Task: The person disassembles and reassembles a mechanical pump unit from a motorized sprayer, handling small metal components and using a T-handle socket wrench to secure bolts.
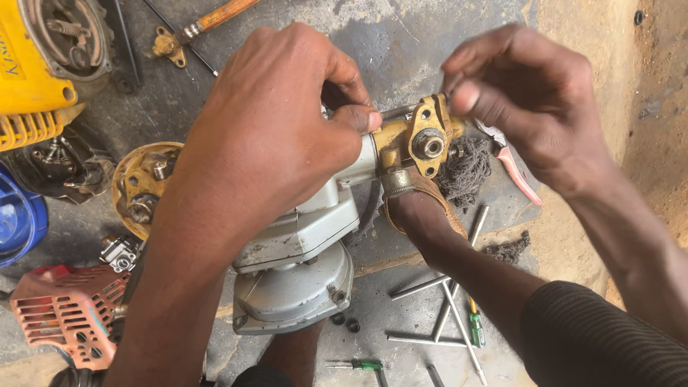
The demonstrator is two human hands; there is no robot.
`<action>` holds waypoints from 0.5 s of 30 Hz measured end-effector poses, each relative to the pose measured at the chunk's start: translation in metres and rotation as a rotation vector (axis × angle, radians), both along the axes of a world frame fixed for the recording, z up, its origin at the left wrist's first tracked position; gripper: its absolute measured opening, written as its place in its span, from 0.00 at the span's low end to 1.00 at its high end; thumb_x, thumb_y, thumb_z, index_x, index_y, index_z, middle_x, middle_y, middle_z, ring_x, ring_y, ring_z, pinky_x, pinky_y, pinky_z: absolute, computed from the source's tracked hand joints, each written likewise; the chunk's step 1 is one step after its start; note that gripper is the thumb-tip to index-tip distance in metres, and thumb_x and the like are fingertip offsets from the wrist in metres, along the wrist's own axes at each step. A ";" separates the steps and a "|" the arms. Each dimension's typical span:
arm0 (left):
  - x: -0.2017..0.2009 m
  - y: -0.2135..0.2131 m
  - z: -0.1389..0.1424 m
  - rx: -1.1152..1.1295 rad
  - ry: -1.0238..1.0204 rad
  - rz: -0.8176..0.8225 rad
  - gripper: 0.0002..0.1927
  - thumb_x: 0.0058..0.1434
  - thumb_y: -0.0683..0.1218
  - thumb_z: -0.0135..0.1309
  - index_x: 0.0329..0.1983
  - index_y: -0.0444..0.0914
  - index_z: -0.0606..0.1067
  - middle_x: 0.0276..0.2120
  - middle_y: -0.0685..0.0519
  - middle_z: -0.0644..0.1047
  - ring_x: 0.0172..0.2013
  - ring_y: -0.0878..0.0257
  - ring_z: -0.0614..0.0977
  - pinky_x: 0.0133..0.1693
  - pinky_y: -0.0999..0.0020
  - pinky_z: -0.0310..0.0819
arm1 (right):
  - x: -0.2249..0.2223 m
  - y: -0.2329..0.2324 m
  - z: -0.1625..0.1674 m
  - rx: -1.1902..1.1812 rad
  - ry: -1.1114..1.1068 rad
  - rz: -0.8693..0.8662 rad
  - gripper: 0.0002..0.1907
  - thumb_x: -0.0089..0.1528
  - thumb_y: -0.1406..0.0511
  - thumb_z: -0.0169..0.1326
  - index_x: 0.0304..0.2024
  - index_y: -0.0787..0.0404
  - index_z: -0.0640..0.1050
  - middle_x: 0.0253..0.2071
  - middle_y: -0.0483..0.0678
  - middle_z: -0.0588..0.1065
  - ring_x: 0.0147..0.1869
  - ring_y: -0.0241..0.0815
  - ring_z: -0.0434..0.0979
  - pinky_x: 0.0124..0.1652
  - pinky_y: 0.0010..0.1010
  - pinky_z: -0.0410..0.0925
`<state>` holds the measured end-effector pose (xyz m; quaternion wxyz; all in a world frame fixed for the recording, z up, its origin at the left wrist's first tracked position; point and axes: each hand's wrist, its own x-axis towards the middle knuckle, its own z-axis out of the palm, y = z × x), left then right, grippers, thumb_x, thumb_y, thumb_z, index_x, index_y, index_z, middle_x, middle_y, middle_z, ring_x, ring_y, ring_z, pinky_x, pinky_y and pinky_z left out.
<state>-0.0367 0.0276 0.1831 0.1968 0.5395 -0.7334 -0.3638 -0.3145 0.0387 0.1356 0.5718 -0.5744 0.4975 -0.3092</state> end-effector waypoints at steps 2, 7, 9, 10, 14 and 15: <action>0.000 0.001 -0.001 0.011 -0.007 0.008 0.08 0.56 0.48 0.66 0.32 0.40 0.82 0.34 0.49 0.79 0.43 0.52 0.77 0.51 0.52 0.67 | 0.001 0.002 0.002 -0.018 -0.003 -0.017 0.06 0.61 0.64 0.62 0.39 0.57 0.79 0.38 0.43 0.78 0.41 0.30 0.78 0.43 0.23 0.73; 0.000 0.001 -0.004 0.071 -0.040 0.028 0.08 0.56 0.49 0.66 0.32 0.41 0.82 0.34 0.49 0.79 0.43 0.54 0.78 0.52 0.53 0.67 | 0.009 0.006 -0.009 -0.191 0.127 -0.010 0.10 0.74 0.68 0.61 0.37 0.64 0.80 0.38 0.49 0.79 0.38 0.34 0.77 0.40 0.25 0.73; 0.001 0.000 -0.005 0.006 -0.034 0.008 0.09 0.56 0.49 0.67 0.32 0.40 0.82 0.34 0.49 0.79 0.43 0.53 0.78 0.51 0.52 0.67 | 0.007 0.005 -0.011 -0.146 0.203 -0.027 0.09 0.72 0.66 0.60 0.36 0.63 0.80 0.36 0.48 0.79 0.35 0.34 0.75 0.36 0.24 0.72; 0.001 0.000 -0.005 -0.023 -0.030 -0.003 0.09 0.56 0.49 0.68 0.32 0.40 0.82 0.34 0.48 0.80 0.43 0.52 0.78 0.51 0.51 0.67 | 0.005 0.003 -0.011 -0.116 0.198 -0.025 0.08 0.70 0.66 0.60 0.37 0.62 0.80 0.36 0.48 0.79 0.35 0.34 0.75 0.35 0.24 0.72; 0.000 -0.001 -0.003 0.031 -0.040 -0.005 0.08 0.55 0.49 0.67 0.33 0.41 0.84 0.32 0.49 0.80 0.41 0.53 0.79 0.49 0.52 0.68 | -0.006 0.002 -0.002 -0.053 0.017 0.028 0.08 0.63 0.63 0.62 0.41 0.60 0.80 0.41 0.45 0.78 0.43 0.30 0.79 0.45 0.24 0.76; -0.001 -0.002 -0.002 0.038 -0.039 -0.004 0.08 0.55 0.49 0.67 0.32 0.41 0.84 0.32 0.48 0.80 0.40 0.53 0.79 0.49 0.52 0.69 | -0.005 0.002 -0.001 -0.065 0.019 0.032 0.08 0.64 0.62 0.62 0.40 0.60 0.80 0.41 0.45 0.78 0.43 0.30 0.79 0.46 0.24 0.75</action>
